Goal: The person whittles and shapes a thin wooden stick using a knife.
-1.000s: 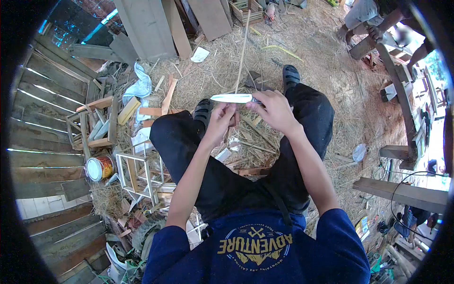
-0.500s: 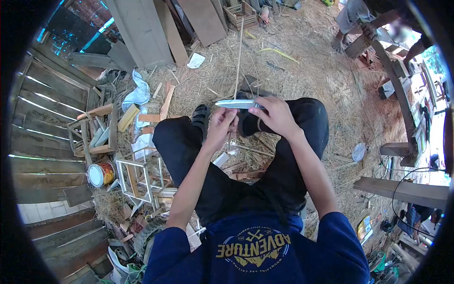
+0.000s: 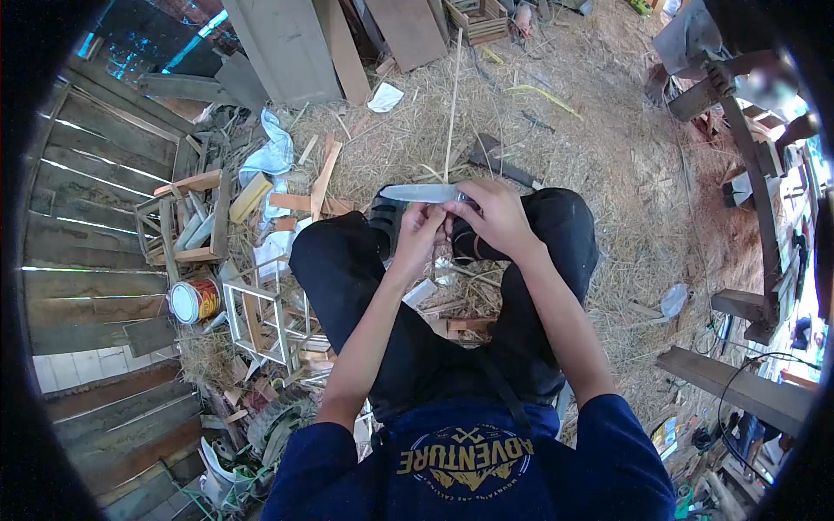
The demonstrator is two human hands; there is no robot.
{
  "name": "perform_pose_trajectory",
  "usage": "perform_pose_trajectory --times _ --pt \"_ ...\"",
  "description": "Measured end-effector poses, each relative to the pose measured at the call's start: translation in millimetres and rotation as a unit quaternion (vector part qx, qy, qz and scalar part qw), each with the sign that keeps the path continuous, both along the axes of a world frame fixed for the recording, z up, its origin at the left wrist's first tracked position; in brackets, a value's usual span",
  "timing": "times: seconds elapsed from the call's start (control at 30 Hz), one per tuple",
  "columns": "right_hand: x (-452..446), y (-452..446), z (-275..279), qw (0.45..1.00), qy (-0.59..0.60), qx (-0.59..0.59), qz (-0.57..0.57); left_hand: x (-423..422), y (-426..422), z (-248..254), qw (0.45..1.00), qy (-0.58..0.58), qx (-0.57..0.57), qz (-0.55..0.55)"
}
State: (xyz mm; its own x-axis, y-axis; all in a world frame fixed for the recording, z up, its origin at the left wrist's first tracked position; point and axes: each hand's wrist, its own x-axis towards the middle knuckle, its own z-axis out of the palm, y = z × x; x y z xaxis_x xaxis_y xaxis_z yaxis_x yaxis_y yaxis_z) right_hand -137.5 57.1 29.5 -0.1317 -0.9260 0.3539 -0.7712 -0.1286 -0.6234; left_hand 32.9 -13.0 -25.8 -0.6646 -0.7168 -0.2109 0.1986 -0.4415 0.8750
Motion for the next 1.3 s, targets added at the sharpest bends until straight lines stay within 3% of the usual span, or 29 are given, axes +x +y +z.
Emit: perform_pose_trajectory --times 0.17,0.3,0.6,0.7,0.77,0.8,0.87,0.97,1.0,1.17,1.3 --pt "-4 -16 1 0.999 0.0 -0.017 -0.03 2 -5 12 0.999 -0.028 -0.04 -0.011" --pt "-10 -17 -7 0.998 0.039 -0.027 -0.038 0 -2 19 0.979 -0.099 -0.174 0.046" --pt "-19 -11 -6 0.996 0.071 -0.038 -0.024 16 -3 12 0.973 -0.129 -0.191 0.009" --pt "-38 -11 -7 0.983 0.002 0.012 -0.183 32 0 16 0.985 -0.129 -0.113 0.005" --pt "-54 -14 5 0.928 -0.119 0.038 -0.35 51 6 20 0.978 -0.146 -0.15 -0.019" --pt "-59 -11 2 0.939 -0.076 0.033 -0.335 58 7 21 0.973 -0.154 -0.169 -0.031" --pt "-61 -6 -12 0.953 0.011 0.022 -0.301 63 1 16 0.987 -0.131 -0.089 -0.027" --pt "-39 6 -20 0.983 0.035 0.008 -0.178 53 -6 27 0.993 -0.114 -0.028 -0.005" --pt "-33 8 -16 0.986 0.03 0.045 -0.158 48 -9 28 0.995 -0.098 -0.015 0.001" --pt "-26 -3 -16 0.991 -0.014 0.0 -0.136 26 -13 12 0.996 -0.039 -0.042 0.071" --pt "-16 -8 -14 0.993 -0.056 -0.013 -0.1 30 -14 13 1.0 -0.001 -0.003 0.026"
